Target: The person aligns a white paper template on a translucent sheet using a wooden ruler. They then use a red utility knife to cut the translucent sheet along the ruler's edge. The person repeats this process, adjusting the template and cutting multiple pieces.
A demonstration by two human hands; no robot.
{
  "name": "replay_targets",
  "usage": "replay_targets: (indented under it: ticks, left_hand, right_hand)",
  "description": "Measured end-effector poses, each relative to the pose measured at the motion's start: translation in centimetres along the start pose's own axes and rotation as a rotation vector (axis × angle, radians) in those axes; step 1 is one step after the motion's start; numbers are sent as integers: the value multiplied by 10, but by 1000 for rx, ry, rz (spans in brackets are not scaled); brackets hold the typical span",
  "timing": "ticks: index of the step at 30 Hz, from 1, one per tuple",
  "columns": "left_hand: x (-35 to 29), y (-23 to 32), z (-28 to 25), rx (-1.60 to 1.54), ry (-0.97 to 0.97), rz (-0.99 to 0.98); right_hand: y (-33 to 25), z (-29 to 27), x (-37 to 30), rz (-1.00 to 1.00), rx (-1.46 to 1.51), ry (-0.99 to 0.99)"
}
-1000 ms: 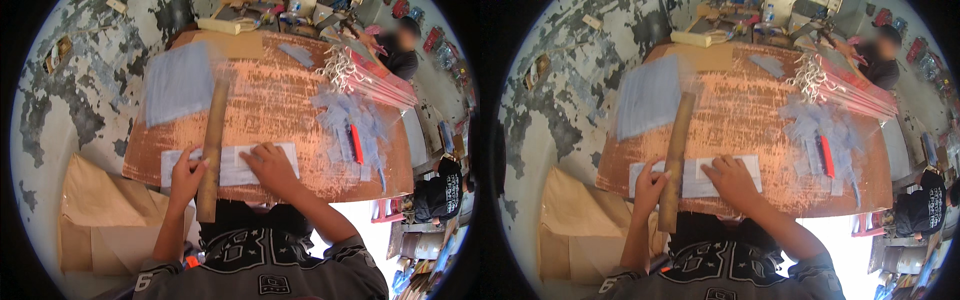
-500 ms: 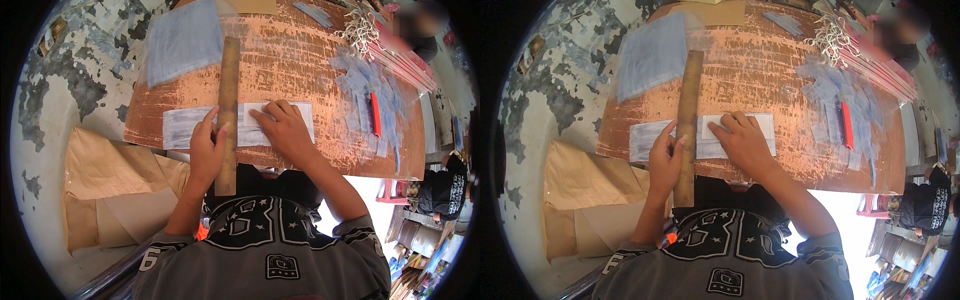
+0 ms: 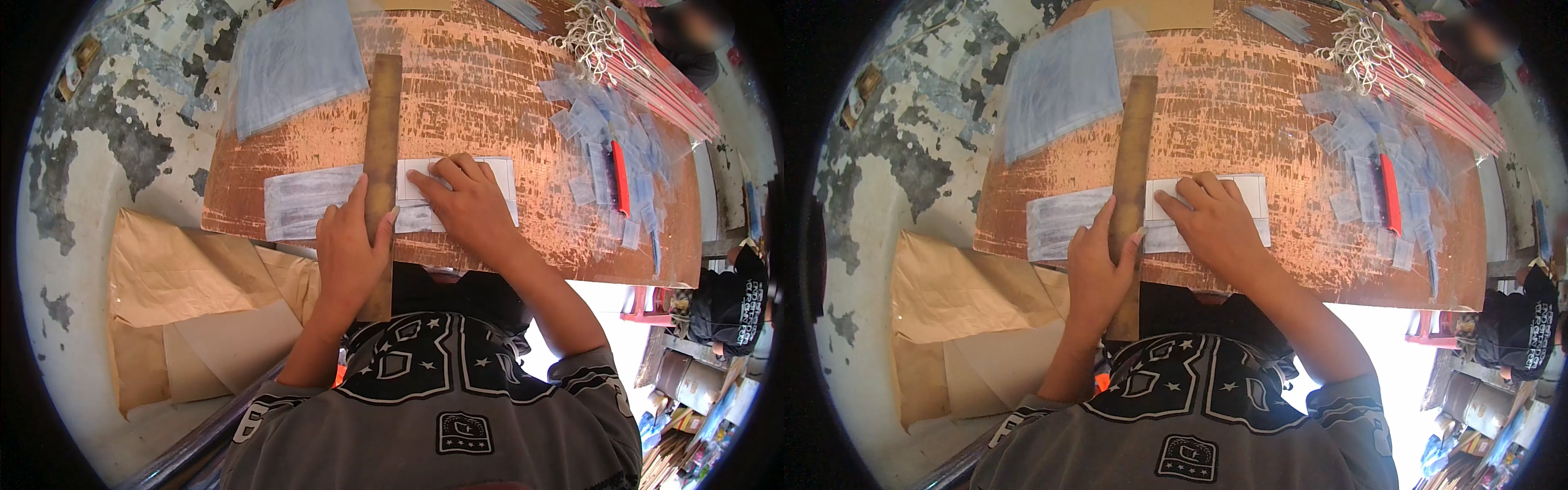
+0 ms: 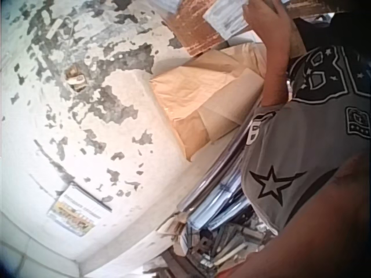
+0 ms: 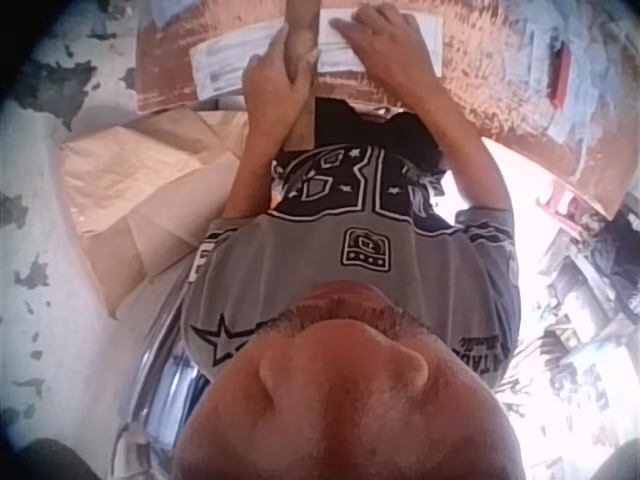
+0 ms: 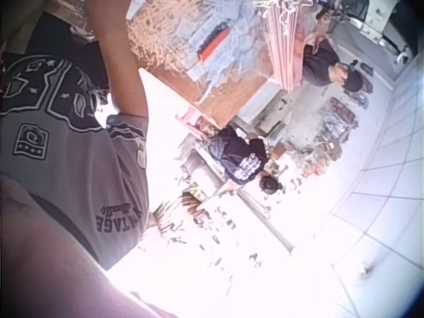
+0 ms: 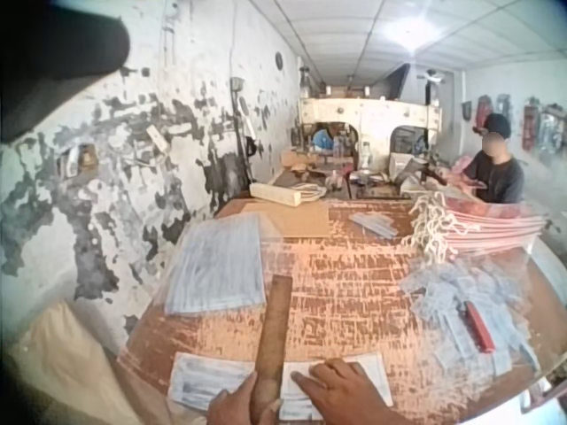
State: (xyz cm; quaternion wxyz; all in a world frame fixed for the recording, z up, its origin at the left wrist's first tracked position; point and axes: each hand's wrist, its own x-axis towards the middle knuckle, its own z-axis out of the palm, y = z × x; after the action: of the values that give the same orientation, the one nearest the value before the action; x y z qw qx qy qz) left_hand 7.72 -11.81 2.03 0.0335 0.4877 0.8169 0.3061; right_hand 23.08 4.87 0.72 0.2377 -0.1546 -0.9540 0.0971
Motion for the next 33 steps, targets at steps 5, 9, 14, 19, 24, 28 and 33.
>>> replay_targets:
  ticks: [5,9,14,19,24,28,33]
  left_hand:
    - [0,3,-6,131,-44,39]
    - [6,2,-16,204,-167,9]
    - [19,10,-34,159,-313,-111]
    - [47,-1,-18,58,-61,405]
    - [50,-7,8,-3,-144,536]
    - [48,-2,9,74,-135,564]
    - [50,0,16,113,-136,565]
  right_hand:
    - [3,0,-2,-10,-3,40]
    - [3,6,0,-19,-13,58]
    - [5,8,-3,-31,-22,85]
    - [7,10,-3,-41,-20,112]
    - [7,8,-5,-7,59,102]
    - [13,3,-14,-8,145,141]
    - [0,-27,-49,348,40,357]
